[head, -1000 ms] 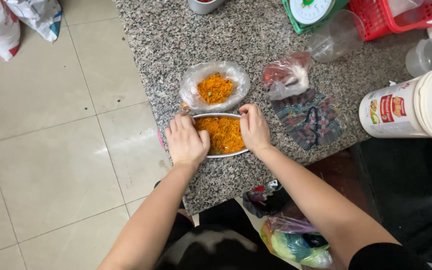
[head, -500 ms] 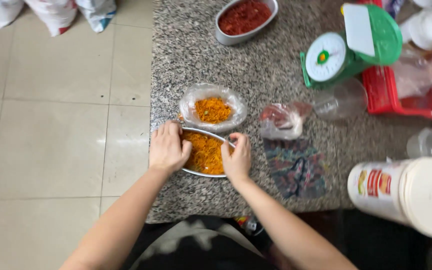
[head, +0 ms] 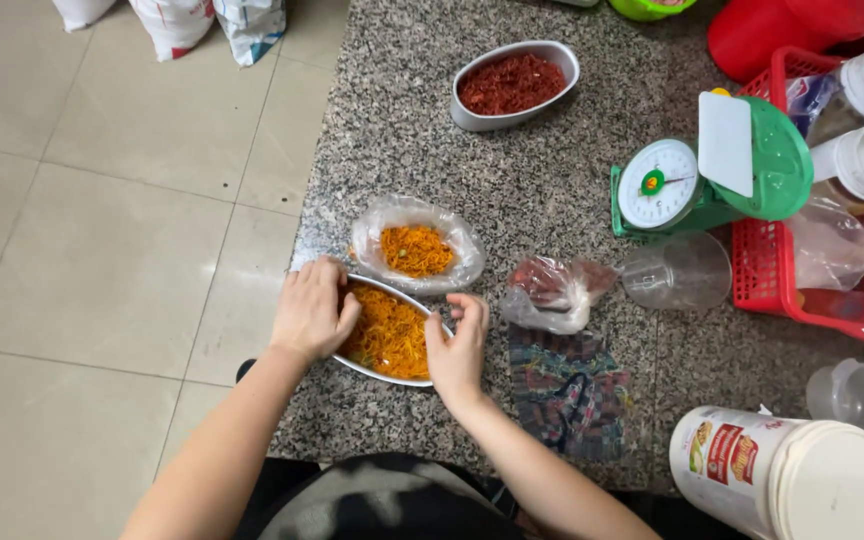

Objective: Sorting and picking through shredded food items in a container.

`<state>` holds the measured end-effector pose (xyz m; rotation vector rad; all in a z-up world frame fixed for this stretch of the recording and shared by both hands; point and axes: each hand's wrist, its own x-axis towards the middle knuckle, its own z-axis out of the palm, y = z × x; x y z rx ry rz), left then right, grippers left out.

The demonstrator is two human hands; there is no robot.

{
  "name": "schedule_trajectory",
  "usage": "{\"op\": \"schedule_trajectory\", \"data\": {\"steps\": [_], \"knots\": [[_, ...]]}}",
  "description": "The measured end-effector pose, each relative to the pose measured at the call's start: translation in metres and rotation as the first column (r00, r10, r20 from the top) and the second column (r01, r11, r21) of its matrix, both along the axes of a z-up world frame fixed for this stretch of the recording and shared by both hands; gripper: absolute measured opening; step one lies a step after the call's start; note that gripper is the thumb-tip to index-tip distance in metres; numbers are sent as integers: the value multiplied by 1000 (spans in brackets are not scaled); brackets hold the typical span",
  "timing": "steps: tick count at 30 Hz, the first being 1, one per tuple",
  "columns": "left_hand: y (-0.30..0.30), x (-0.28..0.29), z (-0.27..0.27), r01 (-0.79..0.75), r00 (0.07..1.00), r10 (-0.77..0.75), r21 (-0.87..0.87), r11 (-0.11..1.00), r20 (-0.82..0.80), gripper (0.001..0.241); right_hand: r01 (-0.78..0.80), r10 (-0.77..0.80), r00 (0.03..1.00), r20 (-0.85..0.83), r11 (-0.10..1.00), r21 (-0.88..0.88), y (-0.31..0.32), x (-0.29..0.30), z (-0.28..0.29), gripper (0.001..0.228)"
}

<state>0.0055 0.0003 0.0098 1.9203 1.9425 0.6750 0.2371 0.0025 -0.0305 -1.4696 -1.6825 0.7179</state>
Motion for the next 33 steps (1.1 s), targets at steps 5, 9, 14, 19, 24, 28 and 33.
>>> {"op": "schedule_trajectory", "data": {"steps": [5, 9, 14, 19, 24, 28, 33], "knots": [[-1, 1, -3, -25, 1000, 25, 19, 1000, 6, 26, -156, 156, 988, 6, 988, -21, 38, -14, 57, 23], [-1, 2, -3, -12, 999, 9, 66, 998, 43, 26, -282, 211, 904, 373, 948, 148, 78, -21, 61, 9], [-5, -1, -8, 4, 999, -7, 56, 998, 53, 27, -80, 39, 821, 569, 996, 48, 89, -29, 67, 12], [-5, -2, -16, -5, 996, -6, 122, 992, 84, 41, 53, -24, 764, 644, 998, -27, 90, -34, 74, 16], [-1, -2, -3, 8, 999, -10, 38, 999, 37, 48, -89, 80, 778, 624, 996, -17, 87, -56, 63, 13], [-1, -2, -3, 31, 999, -34, 63, 998, 43, 52, -77, 59, 764, 642, 997, 0, 92, -71, 54, 15], [1, -3, -1, 28, 998, -32, 63, 998, 50, 51, -113, 59, 742, 667, 993, 37, 98, -79, 54, 15]]}}
